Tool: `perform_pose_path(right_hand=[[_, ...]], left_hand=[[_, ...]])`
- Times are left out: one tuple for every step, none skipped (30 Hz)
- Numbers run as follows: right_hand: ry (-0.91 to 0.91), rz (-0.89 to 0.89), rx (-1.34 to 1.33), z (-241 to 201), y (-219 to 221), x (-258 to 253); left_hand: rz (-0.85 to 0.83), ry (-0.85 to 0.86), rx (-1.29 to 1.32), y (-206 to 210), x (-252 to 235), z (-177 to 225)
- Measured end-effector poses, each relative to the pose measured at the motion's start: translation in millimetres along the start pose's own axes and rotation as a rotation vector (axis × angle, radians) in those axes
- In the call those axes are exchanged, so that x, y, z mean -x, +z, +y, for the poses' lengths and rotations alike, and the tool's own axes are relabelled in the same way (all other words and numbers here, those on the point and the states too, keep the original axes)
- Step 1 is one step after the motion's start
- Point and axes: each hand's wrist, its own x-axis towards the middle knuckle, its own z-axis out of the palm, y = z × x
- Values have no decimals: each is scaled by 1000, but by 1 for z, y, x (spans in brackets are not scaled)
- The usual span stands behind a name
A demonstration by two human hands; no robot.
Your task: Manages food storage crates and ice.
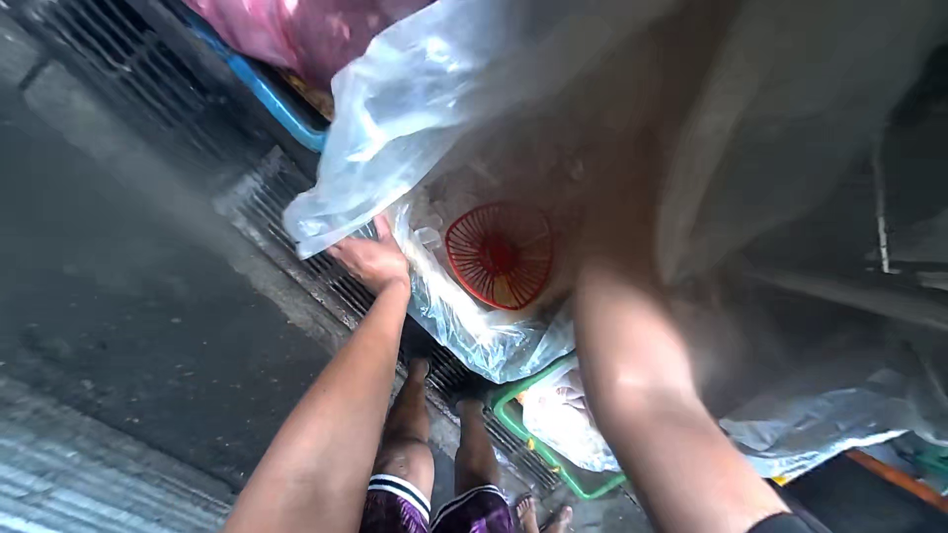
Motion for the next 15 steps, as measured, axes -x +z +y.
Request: perform_pose_path(right_hand=[[35, -78, 42, 3, 2, 37], [86, -154, 129, 10, 2, 75], [161, -246, 239, 20, -1, 111], [262, -345, 340, 36, -5, 145], [403, -461, 412, 52, -15, 174], [553, -559, 471, 69, -23, 195], [708, -631, 496, 84, -30, 209], [831, -643, 446, 96, -34, 218], [915, -651, 365, 101, -34, 218], [979, -678, 260, 101, -34, 214], [1028, -701, 166, 100, -38, 215], [1084, -717, 54, 96, -40, 213], [1143, -726, -75, 92, -40, 209], [1191, -726, -193, 87, -41, 207], [1208, -720, -268, 80, -43, 205]], left_hand=[[17, -10, 0, 1, 0, -1], [41, -12, 4, 4, -1, -2], [51, -15, 4, 6, -2, -1], [52, -18, 9, 6, -2, -1], [44, -26, 7, 5, -1, 0], [41, -31, 6, 4, 0, 0], [44, -34, 0, 4, 2, -1], [46, -35, -5, 4, 3, -1], [52, -35, 0, 6, 1, 0], [59, -36, 1, 6, -1, 1], [59, -40, -4, 6, 0, -1], [51, -45, -5, 5, 1, -2], [43, -47, 2, 5, 1, -1], [43, -45, 10, 5, 1, -1], [46, -45, 13, 5, 1, -3]])
